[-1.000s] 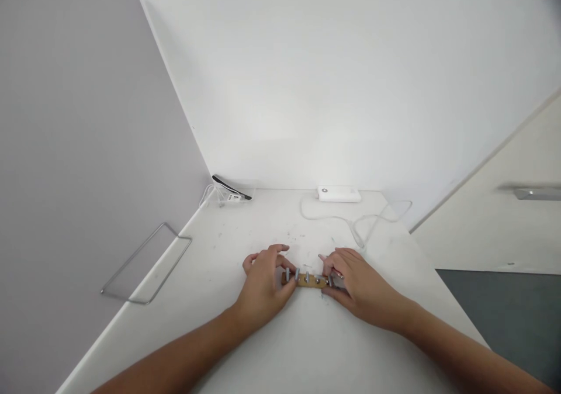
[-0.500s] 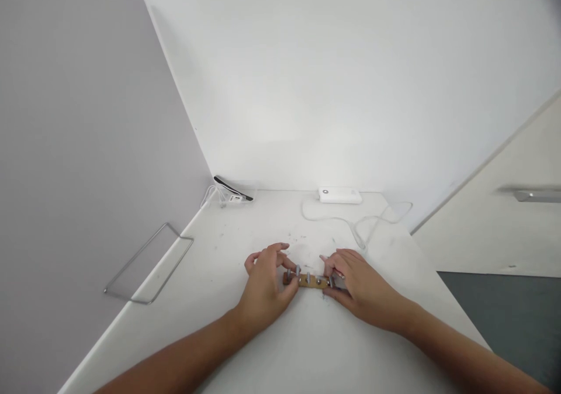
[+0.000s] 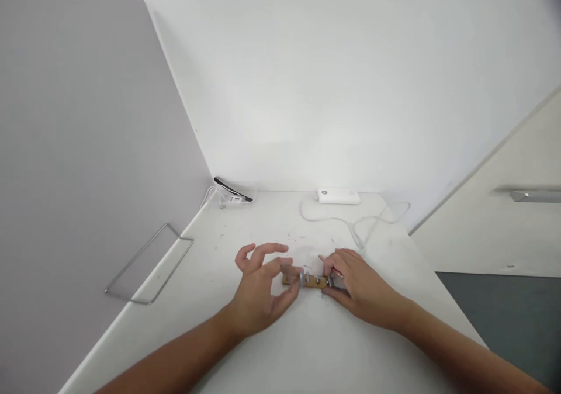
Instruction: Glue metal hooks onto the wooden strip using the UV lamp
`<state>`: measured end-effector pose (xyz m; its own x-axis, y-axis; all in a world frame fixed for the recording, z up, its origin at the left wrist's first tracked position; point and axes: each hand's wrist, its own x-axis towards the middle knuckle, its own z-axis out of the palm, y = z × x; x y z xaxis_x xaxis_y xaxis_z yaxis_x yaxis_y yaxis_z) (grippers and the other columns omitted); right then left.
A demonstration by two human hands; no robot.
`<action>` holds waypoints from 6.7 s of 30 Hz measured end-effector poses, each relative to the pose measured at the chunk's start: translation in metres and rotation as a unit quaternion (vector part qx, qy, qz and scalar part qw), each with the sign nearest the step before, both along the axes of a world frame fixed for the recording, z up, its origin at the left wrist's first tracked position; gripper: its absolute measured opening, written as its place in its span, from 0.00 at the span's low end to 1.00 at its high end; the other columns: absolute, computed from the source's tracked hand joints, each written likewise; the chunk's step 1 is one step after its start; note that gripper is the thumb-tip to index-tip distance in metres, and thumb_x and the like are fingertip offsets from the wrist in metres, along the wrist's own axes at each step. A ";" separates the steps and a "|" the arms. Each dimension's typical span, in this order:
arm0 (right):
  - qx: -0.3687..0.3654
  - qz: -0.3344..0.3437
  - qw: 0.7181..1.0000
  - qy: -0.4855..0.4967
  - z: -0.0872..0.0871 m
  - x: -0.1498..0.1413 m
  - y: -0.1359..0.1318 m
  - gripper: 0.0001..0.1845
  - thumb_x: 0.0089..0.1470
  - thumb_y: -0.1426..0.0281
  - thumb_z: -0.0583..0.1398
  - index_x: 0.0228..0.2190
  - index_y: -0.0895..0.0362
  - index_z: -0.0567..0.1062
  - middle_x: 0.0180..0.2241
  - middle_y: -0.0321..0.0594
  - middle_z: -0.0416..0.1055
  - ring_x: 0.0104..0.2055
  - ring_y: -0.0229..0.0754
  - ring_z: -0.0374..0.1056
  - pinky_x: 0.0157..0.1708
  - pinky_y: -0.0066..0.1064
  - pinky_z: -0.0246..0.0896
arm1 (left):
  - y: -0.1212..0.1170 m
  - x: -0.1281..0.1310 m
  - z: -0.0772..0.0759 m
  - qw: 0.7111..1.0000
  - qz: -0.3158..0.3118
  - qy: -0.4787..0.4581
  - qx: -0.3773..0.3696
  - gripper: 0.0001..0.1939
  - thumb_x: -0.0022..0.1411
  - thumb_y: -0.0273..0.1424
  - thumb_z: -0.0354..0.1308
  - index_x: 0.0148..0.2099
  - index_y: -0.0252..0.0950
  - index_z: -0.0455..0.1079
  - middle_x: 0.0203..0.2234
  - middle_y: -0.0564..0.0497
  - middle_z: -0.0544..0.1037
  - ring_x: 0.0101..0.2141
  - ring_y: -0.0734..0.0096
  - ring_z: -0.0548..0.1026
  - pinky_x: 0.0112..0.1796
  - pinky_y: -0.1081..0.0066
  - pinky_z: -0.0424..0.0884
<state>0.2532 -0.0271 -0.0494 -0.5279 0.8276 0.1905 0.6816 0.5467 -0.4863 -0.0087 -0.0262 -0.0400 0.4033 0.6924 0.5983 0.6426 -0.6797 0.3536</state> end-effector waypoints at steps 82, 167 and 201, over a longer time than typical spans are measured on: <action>0.135 0.106 0.942 0.287 -0.025 -0.024 -0.048 0.29 0.49 0.82 0.59 0.51 0.53 0.61 0.51 0.52 0.72 0.52 0.54 0.74 0.50 0.45 0.72 | -0.009 0.007 0.011 0.974 -0.189 -0.103 0.068 0.07 0.69 0.33 0.65 0.36 0.44 0.80 0.37 0.50 0.76 0.37 0.66 0.74 0.41 0.60 0.56; 0.207 0.189 0.912 0.301 -0.011 -0.014 -0.001 0.17 0.73 0.62 0.43 0.42 0.53 0.69 0.25 0.38 0.68 0.24 0.42 0.65 0.24 0.35 0.60 | 0.023 -0.005 -0.002 0.985 -0.067 -0.125 0.099 0.08 0.66 0.21 0.64 0.41 0.41 0.73 0.31 0.58 0.87 0.27 0.74 0.83 0.60 0.59 0.60; 0.252 0.105 0.897 0.348 -0.020 0.012 -0.001 0.16 0.73 0.63 0.47 0.36 0.53 0.69 0.19 0.33 0.68 0.24 0.40 0.66 0.27 0.31 0.63 | 0.053 0.041 0.000 0.989 0.057 -0.087 0.104 0.08 0.68 0.31 0.63 0.34 0.43 0.77 0.32 0.57 0.86 0.36 0.65 0.83 0.60 0.52 0.52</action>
<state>0.2652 -0.0283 -0.0691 -0.2698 0.4410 0.8560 0.1652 0.8970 -0.4101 0.0320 0.0266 -0.0405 0.2086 0.5815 0.7863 0.6614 -0.6762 0.3246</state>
